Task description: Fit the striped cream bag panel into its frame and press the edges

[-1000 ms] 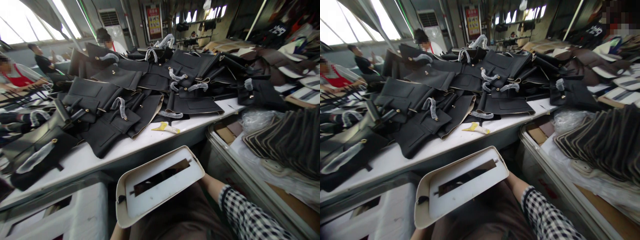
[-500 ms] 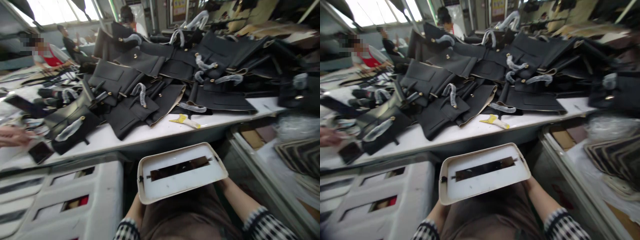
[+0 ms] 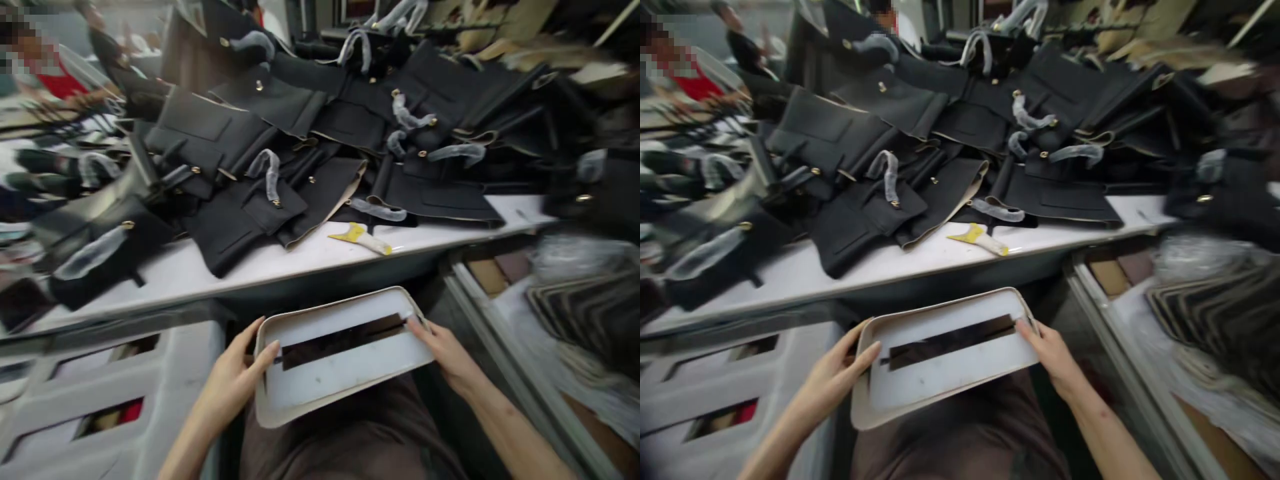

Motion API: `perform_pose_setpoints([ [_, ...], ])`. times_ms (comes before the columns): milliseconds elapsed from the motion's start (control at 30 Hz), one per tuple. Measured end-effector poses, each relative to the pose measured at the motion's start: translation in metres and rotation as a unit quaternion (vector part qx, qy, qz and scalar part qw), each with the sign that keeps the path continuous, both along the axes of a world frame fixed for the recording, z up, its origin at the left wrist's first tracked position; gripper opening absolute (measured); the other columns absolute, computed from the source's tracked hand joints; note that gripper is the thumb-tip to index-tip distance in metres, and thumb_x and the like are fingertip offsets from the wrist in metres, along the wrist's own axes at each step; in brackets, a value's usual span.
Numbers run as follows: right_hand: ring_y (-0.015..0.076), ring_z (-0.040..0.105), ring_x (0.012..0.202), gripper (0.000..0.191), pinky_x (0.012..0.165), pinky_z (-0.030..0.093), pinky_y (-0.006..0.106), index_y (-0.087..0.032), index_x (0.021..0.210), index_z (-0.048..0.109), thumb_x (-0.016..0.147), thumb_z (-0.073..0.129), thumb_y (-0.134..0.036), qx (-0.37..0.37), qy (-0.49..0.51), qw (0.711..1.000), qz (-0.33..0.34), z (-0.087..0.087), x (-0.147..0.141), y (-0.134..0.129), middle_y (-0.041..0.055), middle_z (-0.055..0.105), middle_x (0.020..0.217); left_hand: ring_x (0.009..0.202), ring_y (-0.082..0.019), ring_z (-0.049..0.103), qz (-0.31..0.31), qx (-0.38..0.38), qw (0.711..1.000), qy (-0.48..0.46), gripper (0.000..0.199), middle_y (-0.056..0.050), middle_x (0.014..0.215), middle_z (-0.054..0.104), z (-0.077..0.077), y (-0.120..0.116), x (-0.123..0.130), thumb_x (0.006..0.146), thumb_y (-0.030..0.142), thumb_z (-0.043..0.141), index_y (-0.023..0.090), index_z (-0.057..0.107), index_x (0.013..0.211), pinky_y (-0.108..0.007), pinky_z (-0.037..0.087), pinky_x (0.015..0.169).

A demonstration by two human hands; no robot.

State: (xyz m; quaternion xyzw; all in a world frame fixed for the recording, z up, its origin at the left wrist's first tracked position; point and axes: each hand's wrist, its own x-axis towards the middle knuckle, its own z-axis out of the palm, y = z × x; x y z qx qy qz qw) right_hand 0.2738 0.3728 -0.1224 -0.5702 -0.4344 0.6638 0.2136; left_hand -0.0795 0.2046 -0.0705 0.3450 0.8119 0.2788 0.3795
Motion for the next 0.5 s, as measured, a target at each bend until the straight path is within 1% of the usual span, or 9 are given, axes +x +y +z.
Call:
perform_pose_setpoints([
  [33,0.0212,0.064,0.078,0.052,0.063,0.046,0.026,-0.014,0.095,0.071,0.073,0.070,-0.061,0.020,-0.010,1.000,0.006,-0.001,0.001,0.003,0.0062,0.072,0.086,0.100,-0.029,0.066,-0.033,-0.018,0.999,0.038,0.076,-0.007,0.128,0.064,0.001,0.007,-0.008,0.079,0.067,0.054,0.023,0.047,0.140,-0.040,0.052,0.090],
  [67,0.0204,0.062,0.075,0.053,0.062,0.044,0.026,-0.013,0.090,0.071,0.074,0.068,-0.062,0.034,-0.015,0.999,0.010,-0.001,0.001,0.007,0.0066,0.072,0.084,0.108,-0.031,0.063,-0.063,-0.024,0.996,0.053,0.069,-0.006,0.124,0.066,-0.002,0.015,-0.015,0.080,0.068,0.052,0.022,0.056,0.132,-0.041,0.050,0.096],
  [100,0.0194,0.061,0.072,0.053,0.060,0.042,0.026,-0.012,0.085,0.071,0.073,0.068,-0.063,0.042,-0.018,0.999,0.007,-0.002,0.002,0.009,0.0069,0.071,0.082,0.114,-0.032,0.060,-0.086,-0.021,0.994,0.058,0.066,-0.006,0.123,0.067,-0.006,0.022,-0.021,0.080,0.069,0.050,0.022,0.062,0.126,-0.041,0.047,0.100],
  [167,0.0167,0.057,0.066,0.053,0.057,0.039,0.025,-0.011,0.078,0.071,0.072,0.069,-0.064,0.047,-0.013,0.999,-0.016,-0.004,0.002,0.011,0.0068,0.070,0.076,0.122,-0.032,0.055,-0.109,-0.008,0.993,0.048,0.065,-0.005,0.123,0.067,-0.018,0.033,-0.030,0.080,0.070,0.047,0.021,0.067,0.118,-0.041,0.043,0.106],
  [267,0.0133,0.053,0.059,0.052,0.053,0.035,0.024,-0.011,0.075,0.070,0.071,0.071,-0.063,0.047,-0.005,0.997,-0.062,-0.005,0.000,0.008,0.0049,0.067,0.067,0.124,-0.032,0.054,-0.101,0.009,0.995,0.022,0.067,-0.005,0.124,0.067,-0.034,0.037,-0.034,0.079,0.071,0.047,0.020,0.068,0.118,-0.042,0.038,0.111],
  [367,0.0139,0.056,0.060,0.049,0.055,0.039,0.024,-0.012,0.078,0.070,0.072,0.072,-0.061,0.029,0.021,0.995,-0.089,-0.006,-0.001,0.006,0.0040,0.067,0.067,0.123,-0.032,0.055,-0.073,0.019,0.997,0.009,0.068,-0.006,0.123,0.067,-0.039,0.033,-0.032,0.078,0.072,0.048,0.019,0.068,0.117,-0.046,0.034,0.112],
  [400,0.0148,0.058,0.062,0.048,0.057,0.041,0.024,-0.013,0.079,0.070,0.073,0.071,-0.060,0.010,0.048,0.993,-0.103,-0.007,-0.001,0.006,0.0042,0.068,0.068,0.123,-0.032,0.055,-0.065,0.023,0.998,0.008,0.068,-0.006,0.123,0.067,-0.039,0.032,-0.031,0.078,0.072,0.048,0.019,0.068,0.117,-0.047,0.034,0.113],
  [467,0.0168,0.063,0.067,0.048,0.063,0.047,0.026,-0.015,0.082,0.069,0.077,0.066,-0.062,-0.057,0.116,0.983,-0.128,-0.013,-0.001,0.010,0.0049,0.071,0.073,0.124,-0.032,0.054,-0.061,0.031,0.998,0.004,0.067,-0.006,0.124,0.067,-0.038,0.031,-0.028,0.078,0.071,0.050,0.020,0.068,0.117,-0.047,0.033,0.113],
  [500,0.0179,0.065,0.069,0.050,0.065,0.049,0.027,-0.016,0.082,0.069,0.080,0.061,-0.065,-0.087,0.147,0.977,-0.125,-0.018,-0.001,0.011,0.0054,0.072,0.074,0.125,-0.031,0.054,-0.062,0.032,0.998,0.000,0.065,-0.005,0.125,0.066,-0.037,0.031,-0.028,0.078,0.070,0.050,0.021,0.068,0.118,-0.046,0.032,0.114],
])
